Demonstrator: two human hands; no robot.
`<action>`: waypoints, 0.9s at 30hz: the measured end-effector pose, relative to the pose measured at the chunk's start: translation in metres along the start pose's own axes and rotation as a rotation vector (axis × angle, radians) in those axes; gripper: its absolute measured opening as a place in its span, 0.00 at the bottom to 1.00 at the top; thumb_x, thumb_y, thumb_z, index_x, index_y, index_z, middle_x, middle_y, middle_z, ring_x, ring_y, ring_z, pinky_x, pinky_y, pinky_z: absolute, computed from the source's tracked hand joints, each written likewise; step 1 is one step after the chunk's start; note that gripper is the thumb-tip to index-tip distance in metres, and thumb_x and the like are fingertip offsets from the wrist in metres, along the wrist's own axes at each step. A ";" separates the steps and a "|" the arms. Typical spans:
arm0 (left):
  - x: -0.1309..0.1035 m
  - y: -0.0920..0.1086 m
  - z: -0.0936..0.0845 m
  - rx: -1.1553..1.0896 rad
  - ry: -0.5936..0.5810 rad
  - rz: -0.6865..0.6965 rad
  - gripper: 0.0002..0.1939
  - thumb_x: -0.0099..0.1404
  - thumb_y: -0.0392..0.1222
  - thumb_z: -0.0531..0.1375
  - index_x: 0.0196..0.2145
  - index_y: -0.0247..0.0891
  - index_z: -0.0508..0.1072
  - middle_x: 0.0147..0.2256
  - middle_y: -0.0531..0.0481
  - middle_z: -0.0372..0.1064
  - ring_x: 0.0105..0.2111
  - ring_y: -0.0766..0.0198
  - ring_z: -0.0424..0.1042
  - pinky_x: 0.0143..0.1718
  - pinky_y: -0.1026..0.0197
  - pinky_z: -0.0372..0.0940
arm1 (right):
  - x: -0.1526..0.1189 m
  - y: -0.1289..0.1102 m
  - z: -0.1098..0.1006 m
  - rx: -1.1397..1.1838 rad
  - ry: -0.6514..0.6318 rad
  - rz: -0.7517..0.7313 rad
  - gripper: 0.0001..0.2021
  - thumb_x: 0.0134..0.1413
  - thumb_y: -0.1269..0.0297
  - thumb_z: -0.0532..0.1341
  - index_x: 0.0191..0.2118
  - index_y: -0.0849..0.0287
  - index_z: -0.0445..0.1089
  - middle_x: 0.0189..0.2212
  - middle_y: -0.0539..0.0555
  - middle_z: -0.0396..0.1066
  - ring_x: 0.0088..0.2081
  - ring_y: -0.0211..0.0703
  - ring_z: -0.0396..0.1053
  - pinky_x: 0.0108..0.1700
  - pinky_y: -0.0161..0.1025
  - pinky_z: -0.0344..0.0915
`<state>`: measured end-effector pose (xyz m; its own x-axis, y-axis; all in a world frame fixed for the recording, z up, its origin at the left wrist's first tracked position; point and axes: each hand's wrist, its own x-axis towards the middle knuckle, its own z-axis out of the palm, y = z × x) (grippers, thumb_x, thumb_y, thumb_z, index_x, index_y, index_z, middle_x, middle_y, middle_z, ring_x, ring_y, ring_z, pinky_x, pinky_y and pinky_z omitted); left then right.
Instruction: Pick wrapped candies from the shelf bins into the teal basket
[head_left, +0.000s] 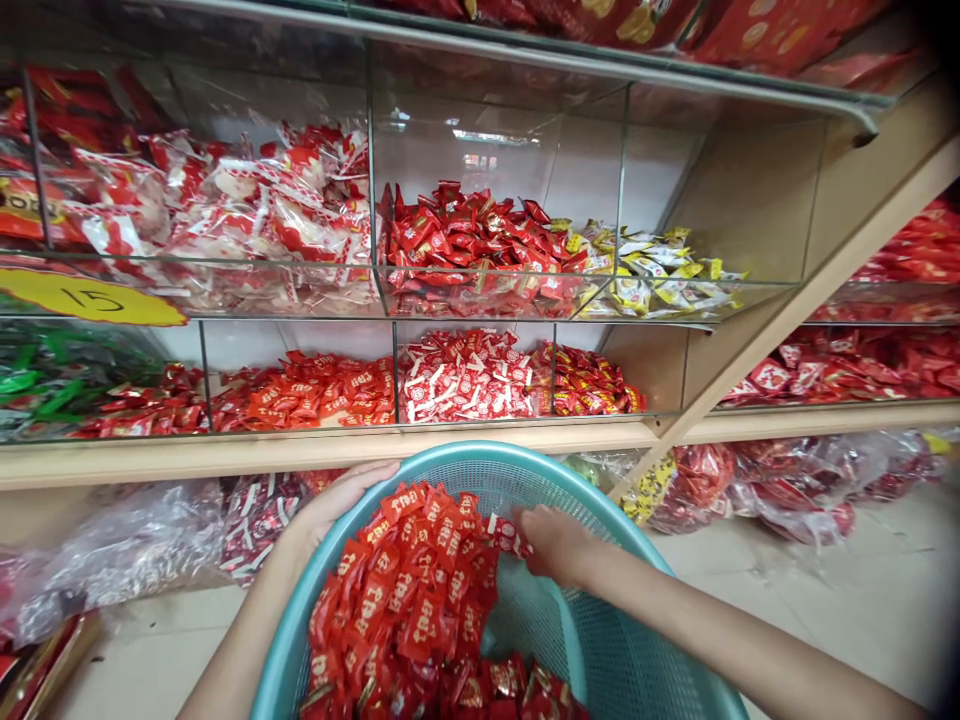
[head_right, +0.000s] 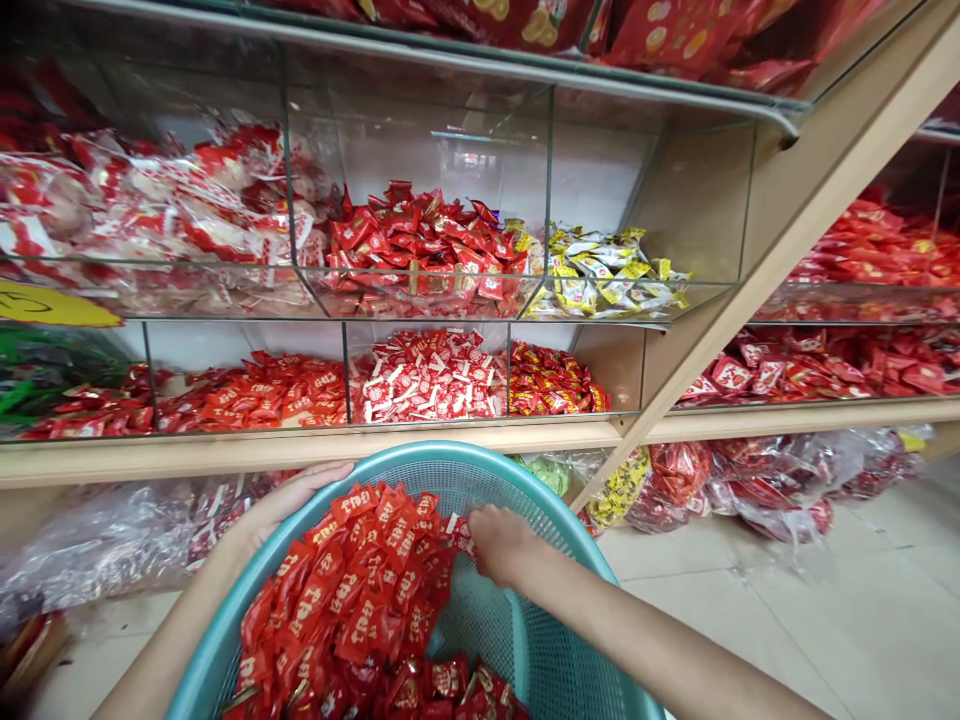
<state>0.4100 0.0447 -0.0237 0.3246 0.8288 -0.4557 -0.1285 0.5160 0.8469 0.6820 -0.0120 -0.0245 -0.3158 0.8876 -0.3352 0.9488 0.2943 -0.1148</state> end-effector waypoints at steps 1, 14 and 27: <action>0.000 0.000 0.000 -0.010 -0.016 0.001 0.18 0.51 0.45 0.67 0.41 0.37 0.78 0.38 0.45 0.79 0.37 0.54 0.77 0.40 0.59 0.69 | -0.001 -0.002 -0.006 -0.019 -0.018 0.008 0.22 0.44 0.74 0.63 0.48 0.64 0.66 0.38 0.61 0.74 0.41 0.50 0.72 0.38 0.38 0.64; 0.003 -0.001 -0.003 -0.001 -0.025 0.013 0.17 0.52 0.42 0.66 0.41 0.37 0.78 0.40 0.46 0.78 0.38 0.55 0.77 0.42 0.58 0.68 | -0.018 -0.021 0.034 -0.191 -0.051 -0.059 0.16 0.50 0.79 0.56 0.45 0.62 0.69 0.39 0.60 0.74 0.41 0.50 0.72 0.41 0.41 0.66; -0.001 0.002 -0.002 0.018 -0.034 0.035 0.16 0.51 0.41 0.67 0.39 0.36 0.79 0.36 0.46 0.79 0.32 0.57 0.77 0.38 0.60 0.69 | -0.018 -0.031 0.033 -0.312 0.109 -0.133 0.18 0.47 0.83 0.57 0.45 0.63 0.67 0.40 0.60 0.71 0.33 0.45 0.73 0.29 0.37 0.67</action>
<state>0.4076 0.0451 -0.0224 0.3522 0.8382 -0.4164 -0.1233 0.4826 0.8671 0.6581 -0.0492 -0.0457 -0.4503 0.8619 -0.2331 0.8602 0.4887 0.1457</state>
